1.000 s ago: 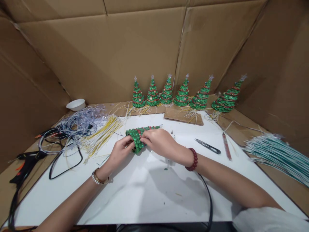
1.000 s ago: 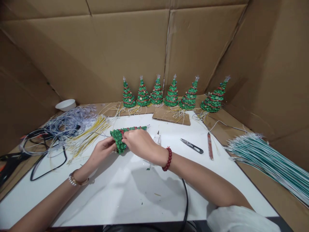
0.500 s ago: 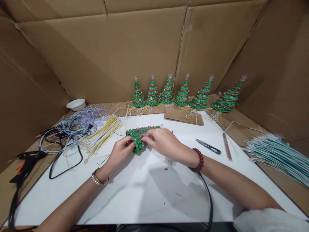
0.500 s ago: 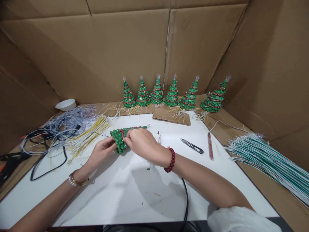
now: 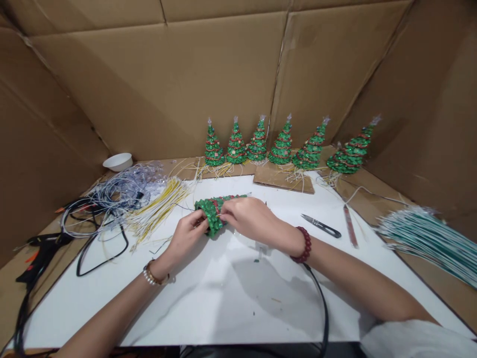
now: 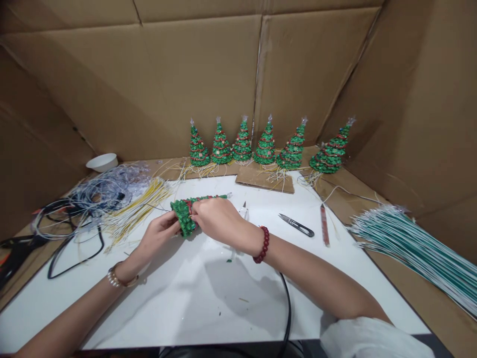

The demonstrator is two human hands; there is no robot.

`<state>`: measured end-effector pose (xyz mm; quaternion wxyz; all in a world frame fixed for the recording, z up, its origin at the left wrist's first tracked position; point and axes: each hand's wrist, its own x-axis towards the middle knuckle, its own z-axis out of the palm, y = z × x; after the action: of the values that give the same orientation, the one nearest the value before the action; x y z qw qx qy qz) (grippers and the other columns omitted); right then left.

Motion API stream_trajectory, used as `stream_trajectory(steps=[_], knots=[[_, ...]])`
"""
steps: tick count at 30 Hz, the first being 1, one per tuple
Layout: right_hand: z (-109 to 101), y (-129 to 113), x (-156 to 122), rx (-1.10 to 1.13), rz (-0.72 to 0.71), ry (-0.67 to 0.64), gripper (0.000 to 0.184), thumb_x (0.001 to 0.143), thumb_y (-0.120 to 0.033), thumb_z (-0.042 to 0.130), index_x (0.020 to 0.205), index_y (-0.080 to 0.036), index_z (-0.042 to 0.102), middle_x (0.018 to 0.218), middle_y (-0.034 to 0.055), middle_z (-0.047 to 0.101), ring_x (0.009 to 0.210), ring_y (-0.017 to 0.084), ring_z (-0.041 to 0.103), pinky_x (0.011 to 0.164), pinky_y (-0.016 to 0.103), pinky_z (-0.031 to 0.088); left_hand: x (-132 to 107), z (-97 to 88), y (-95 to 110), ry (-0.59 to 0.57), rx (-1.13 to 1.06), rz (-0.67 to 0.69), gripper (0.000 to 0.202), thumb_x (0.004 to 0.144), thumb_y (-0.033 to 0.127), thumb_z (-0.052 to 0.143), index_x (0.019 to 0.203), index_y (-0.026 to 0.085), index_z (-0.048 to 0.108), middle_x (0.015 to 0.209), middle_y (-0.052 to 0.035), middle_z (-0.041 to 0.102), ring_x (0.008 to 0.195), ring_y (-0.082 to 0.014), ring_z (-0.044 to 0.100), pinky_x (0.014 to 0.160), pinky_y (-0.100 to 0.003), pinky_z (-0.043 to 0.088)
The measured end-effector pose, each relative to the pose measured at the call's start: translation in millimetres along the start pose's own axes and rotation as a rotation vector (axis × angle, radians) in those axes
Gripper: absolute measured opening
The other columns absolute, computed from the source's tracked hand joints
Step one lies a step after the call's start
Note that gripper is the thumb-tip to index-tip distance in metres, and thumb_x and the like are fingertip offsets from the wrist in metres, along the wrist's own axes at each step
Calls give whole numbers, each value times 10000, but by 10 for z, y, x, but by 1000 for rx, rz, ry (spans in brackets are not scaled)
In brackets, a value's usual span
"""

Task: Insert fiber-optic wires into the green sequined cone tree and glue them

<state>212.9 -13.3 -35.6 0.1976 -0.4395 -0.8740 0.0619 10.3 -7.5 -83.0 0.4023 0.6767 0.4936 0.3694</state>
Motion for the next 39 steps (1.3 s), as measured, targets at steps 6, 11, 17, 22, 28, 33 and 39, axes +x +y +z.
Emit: stream_trajectory(steps=[6, 11, 17, 22, 28, 33, 39], knots=[[142, 43, 39, -40, -117, 86, 196, 925, -223, 518, 787, -151, 636, 754, 41, 670, 687, 145, 585, 612, 263, 305, 11, 24, 34, -41, -129, -11, 288, 769, 433, 629, 792, 147, 607, 676, -5, 573, 583, -118, 476, 542, -233, 410], [246, 69, 62, -165, -248, 214, 182, 941, -188, 481, 832, -139, 618, 769, 48, 649, 712, 154, 563, 644, 276, 317, 27, 39, 47, -60, -216, -27, 336, 734, 472, 679, 775, 146, 611, 664, 2, 569, 555, -105, 460, 527, -232, 406], [256, 158, 83, -267, -408, 306, 254, 959, -128, 406, 810, -151, 610, 759, 25, 642, 712, 142, 540, 635, 277, 297, -13, 83, 112, -19, -265, -68, 359, 695, 474, 718, 663, 150, 566, 575, 19, 530, 526, -104, 460, 505, -230, 387], [257, 189, 64, -338, -459, 335, 295, 965, -98, 361, 788, -153, 591, 737, 24, 629, 684, 138, 518, 616, 288, 282, -43, 126, 128, 5, -310, -107, 358, 694, 469, 720, 671, 147, 564, 533, 30, 509, 510, -101, 452, 504, -228, 370], [304, 234, 79, -324, -544, 446, 292, 964, -115, 380, 746, -155, 570, 690, 18, 606, 643, 137, 503, 588, 287, 281, -64, 142, 157, 17, -329, -109, 332, 706, 444, 710, 682, 146, 564, 528, 32, 511, 507, -100, 457, 515, -226, 371], [348, 234, 115, 75, -309, 369, 176, 969, -297, 457, 908, -163, 553, 805, 21, 644, 729, 129, 565, 642, 246, 365, -72, 141, 174, 42, -326, -123, 304, 726, 425, 684, 720, 143, 571, 538, 28, 520, 510, -100, 457, 518, -221, 367], [359, 144, 114, 35, -150, 327, 205, 979, -285, 418, 829, -174, 502, 773, 28, 596, 703, 141, 531, 611, 251, 345, -63, 139, 136, 6, -331, -124, 260, 761, 388, 657, 747, 142, 575, 569, 21, 535, 526, -100, 464, 538, -223, 374]])
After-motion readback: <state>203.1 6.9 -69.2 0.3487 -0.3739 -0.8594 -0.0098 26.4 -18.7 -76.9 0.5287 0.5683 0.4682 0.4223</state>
